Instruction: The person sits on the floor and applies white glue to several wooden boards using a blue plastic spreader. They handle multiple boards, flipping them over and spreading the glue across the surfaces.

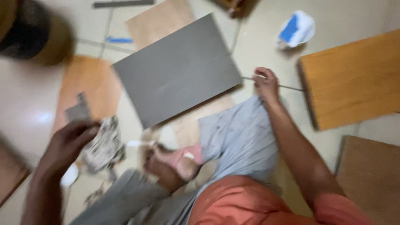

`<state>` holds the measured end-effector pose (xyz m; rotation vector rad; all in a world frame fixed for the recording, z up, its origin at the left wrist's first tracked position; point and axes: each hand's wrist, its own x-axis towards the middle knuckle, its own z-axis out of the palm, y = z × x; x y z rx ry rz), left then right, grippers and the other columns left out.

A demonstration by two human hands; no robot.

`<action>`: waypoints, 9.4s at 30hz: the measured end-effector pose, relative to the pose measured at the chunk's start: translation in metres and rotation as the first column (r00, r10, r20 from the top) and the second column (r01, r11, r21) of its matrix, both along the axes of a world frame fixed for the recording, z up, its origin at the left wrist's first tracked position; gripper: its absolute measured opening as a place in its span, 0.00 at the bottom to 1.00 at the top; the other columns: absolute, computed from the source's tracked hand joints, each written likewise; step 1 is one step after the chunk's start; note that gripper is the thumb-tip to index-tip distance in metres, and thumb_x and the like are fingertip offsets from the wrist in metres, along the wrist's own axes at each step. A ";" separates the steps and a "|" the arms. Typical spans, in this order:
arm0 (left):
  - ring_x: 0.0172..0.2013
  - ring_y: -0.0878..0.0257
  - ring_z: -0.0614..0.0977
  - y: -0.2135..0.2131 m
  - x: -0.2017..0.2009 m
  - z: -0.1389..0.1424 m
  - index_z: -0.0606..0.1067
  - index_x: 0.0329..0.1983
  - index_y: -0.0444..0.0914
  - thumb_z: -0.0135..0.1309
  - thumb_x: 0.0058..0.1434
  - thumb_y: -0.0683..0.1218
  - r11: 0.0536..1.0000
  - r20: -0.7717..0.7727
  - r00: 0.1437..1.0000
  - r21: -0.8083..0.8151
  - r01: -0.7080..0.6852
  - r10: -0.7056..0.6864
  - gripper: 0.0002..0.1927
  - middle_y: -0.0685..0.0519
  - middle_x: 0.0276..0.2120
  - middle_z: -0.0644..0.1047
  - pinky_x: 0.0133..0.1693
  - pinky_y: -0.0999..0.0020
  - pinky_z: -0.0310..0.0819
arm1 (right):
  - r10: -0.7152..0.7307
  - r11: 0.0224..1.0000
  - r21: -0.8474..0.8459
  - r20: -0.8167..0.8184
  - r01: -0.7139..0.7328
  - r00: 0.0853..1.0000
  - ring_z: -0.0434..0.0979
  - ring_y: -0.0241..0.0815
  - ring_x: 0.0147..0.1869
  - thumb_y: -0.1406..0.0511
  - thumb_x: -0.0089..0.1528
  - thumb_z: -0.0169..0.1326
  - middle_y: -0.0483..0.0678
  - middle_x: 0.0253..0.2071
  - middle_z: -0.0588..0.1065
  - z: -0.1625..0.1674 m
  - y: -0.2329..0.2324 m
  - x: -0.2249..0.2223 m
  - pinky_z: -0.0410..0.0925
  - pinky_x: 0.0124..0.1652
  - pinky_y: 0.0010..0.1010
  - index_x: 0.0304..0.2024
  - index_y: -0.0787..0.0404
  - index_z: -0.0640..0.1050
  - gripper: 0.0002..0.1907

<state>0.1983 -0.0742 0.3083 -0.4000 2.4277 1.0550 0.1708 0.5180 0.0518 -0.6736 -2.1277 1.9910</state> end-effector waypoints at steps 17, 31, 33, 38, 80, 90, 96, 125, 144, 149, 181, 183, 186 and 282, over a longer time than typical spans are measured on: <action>0.62 0.50 0.79 -0.069 -0.020 -0.101 0.75 0.58 0.26 0.53 0.66 0.41 0.983 0.118 0.984 0.111 -0.145 0.132 0.19 0.37 0.54 0.80 0.65 0.53 0.68 | -0.394 0.885 -0.206 0.142 0.417 0.908 0.74 0.36 0.27 0.70 0.67 0.53 0.51 0.34 0.76 0.013 0.179 -0.105 0.66 0.22 0.25 0.59 0.68 0.72 0.17; 0.51 0.55 0.85 0.025 -0.048 -0.033 0.80 0.57 0.42 0.59 0.63 0.57 0.958 0.266 0.935 -0.103 0.268 -0.233 0.23 0.50 0.53 0.84 0.53 0.59 0.77 | -0.092 0.981 0.171 0.014 0.088 0.996 0.79 0.33 0.33 0.71 0.61 0.59 0.45 0.36 0.75 0.064 0.092 -0.063 0.76 0.31 0.25 0.60 0.69 0.74 0.24; 0.46 0.53 0.87 0.035 -0.052 -0.023 0.79 0.59 0.47 0.59 0.63 0.60 0.837 0.332 0.842 -0.209 0.506 -0.426 0.24 0.52 0.54 0.83 0.50 0.59 0.81 | 0.023 0.983 0.181 0.032 -0.029 0.999 0.77 0.31 0.33 0.70 0.62 0.59 0.44 0.35 0.74 0.079 0.054 -0.037 0.75 0.33 0.24 0.60 0.69 0.75 0.23; 0.50 0.48 0.82 0.071 -0.068 -0.014 0.81 0.51 0.39 0.59 0.58 0.55 0.644 -0.084 0.647 -0.256 0.721 -0.758 0.21 0.44 0.51 0.81 0.51 0.55 0.76 | 0.214 0.976 0.022 0.031 -0.215 0.976 0.76 0.29 0.34 0.70 0.62 0.59 0.41 0.35 0.75 0.105 -0.054 0.015 0.73 0.34 0.21 0.57 0.68 0.77 0.21; 0.30 0.63 0.82 0.229 0.015 -0.191 0.75 0.39 0.33 0.72 0.49 0.50 0.902 -0.099 0.995 0.431 0.023 0.022 0.23 0.48 0.30 0.81 0.33 0.67 0.79 | 0.236 0.970 -0.048 -0.069 -0.239 0.969 0.73 0.28 0.34 0.73 0.65 0.59 0.41 0.35 0.72 0.042 -0.139 0.090 0.72 0.36 0.21 0.58 0.68 0.72 0.19; 0.27 0.58 0.83 0.207 -0.012 -0.104 0.69 0.58 0.32 0.68 0.51 0.44 0.822 0.066 0.995 0.562 -0.096 0.070 0.33 0.43 0.29 0.83 0.27 0.66 0.77 | 0.270 0.963 0.026 -0.009 -0.270 0.963 0.70 0.26 0.37 0.73 0.63 0.60 0.40 0.36 0.71 0.048 -0.134 0.095 0.69 0.39 0.17 0.58 0.67 0.72 0.21; 0.29 0.60 0.84 0.177 -0.024 -0.080 0.72 0.61 0.31 0.68 0.54 0.43 0.888 -0.070 0.996 0.451 0.086 -0.061 0.31 0.45 0.32 0.81 0.30 0.68 0.82 | 0.323 0.937 0.148 -0.026 -0.316 0.946 0.69 0.25 0.39 0.71 0.63 0.60 0.38 0.38 0.72 0.058 -0.133 0.090 0.67 0.41 0.16 0.57 0.66 0.77 0.19; 0.38 0.48 0.85 0.260 0.002 -0.135 0.81 0.34 0.35 0.59 0.54 0.40 0.815 -0.652 0.504 -0.351 0.462 -0.567 0.05 0.42 0.37 0.81 0.36 0.54 0.81 | 0.282 0.955 0.107 -0.050 -0.276 0.958 0.71 0.27 0.32 0.73 0.63 0.61 0.38 0.31 0.70 0.079 -0.144 0.080 0.71 0.34 0.20 0.59 0.67 0.77 0.21; 0.34 0.51 0.84 0.258 0.014 -0.171 0.78 0.29 0.38 0.58 0.52 0.40 0.806 -0.815 0.205 -0.435 0.401 -0.542 0.02 0.46 0.30 0.81 0.37 0.57 0.81 | 0.399 0.885 0.296 -0.080 -0.361 0.913 0.71 0.27 0.39 0.75 0.60 0.62 0.40 0.39 0.69 0.065 -0.146 0.082 0.75 0.39 0.21 0.57 0.66 0.78 0.21; 0.31 0.52 0.85 0.257 0.015 -0.181 0.80 0.32 0.38 0.56 0.55 0.38 0.890 -0.670 0.591 -0.278 0.361 -0.449 0.04 0.46 0.31 0.82 0.32 0.56 0.80 | 0.355 0.888 0.345 -0.099 -0.303 0.930 0.69 0.28 0.38 0.74 0.60 0.62 0.39 0.37 0.67 0.059 -0.144 0.085 0.70 0.37 0.20 0.58 0.65 0.79 0.22; 0.25 0.68 0.79 0.202 -0.002 -0.206 0.80 0.35 0.32 0.66 0.53 0.39 0.625 0.037 0.948 0.743 -0.237 0.316 0.09 0.52 0.27 0.81 0.27 0.73 0.73 | 0.199 0.974 0.117 -0.058 -0.192 0.978 0.67 0.24 0.32 0.71 0.63 0.62 0.35 0.30 0.69 0.052 -0.122 0.092 0.66 0.33 0.16 0.58 0.66 0.76 0.21; 0.20 0.68 0.74 0.180 -0.014 -0.200 0.78 0.36 0.32 0.64 0.54 0.39 0.538 0.146 0.937 0.786 -0.305 0.318 0.08 0.53 0.24 0.77 0.21 0.72 0.66 | 0.141 0.987 0.083 -0.045 -0.137 0.989 0.70 0.25 0.31 0.71 0.63 0.61 0.37 0.30 0.71 0.061 -0.116 0.087 0.68 0.32 0.17 0.57 0.67 0.76 0.19; 0.21 0.71 0.75 0.151 -0.035 -0.194 0.79 0.37 0.31 0.63 0.56 0.40 0.573 0.061 0.912 0.761 -0.305 0.405 0.08 0.55 0.25 0.80 0.23 0.77 0.68 | 0.094 0.994 0.068 -0.034 -0.091 0.995 0.71 0.26 0.32 0.71 0.63 0.61 0.37 0.32 0.71 0.073 -0.104 0.076 0.70 0.32 0.19 0.57 0.67 0.76 0.19; 0.38 0.47 0.81 0.119 -0.012 -0.243 0.82 0.50 0.40 0.64 0.59 0.48 0.976 -0.651 0.735 -0.204 0.076 -0.193 0.16 0.46 0.38 0.80 0.41 0.55 0.75 | -0.434 0.717 -0.609 -0.007 0.341 0.901 0.79 0.46 0.49 0.65 0.69 0.51 0.50 0.52 0.75 0.013 0.057 -0.012 0.81 0.47 0.42 0.60 0.54 0.72 0.16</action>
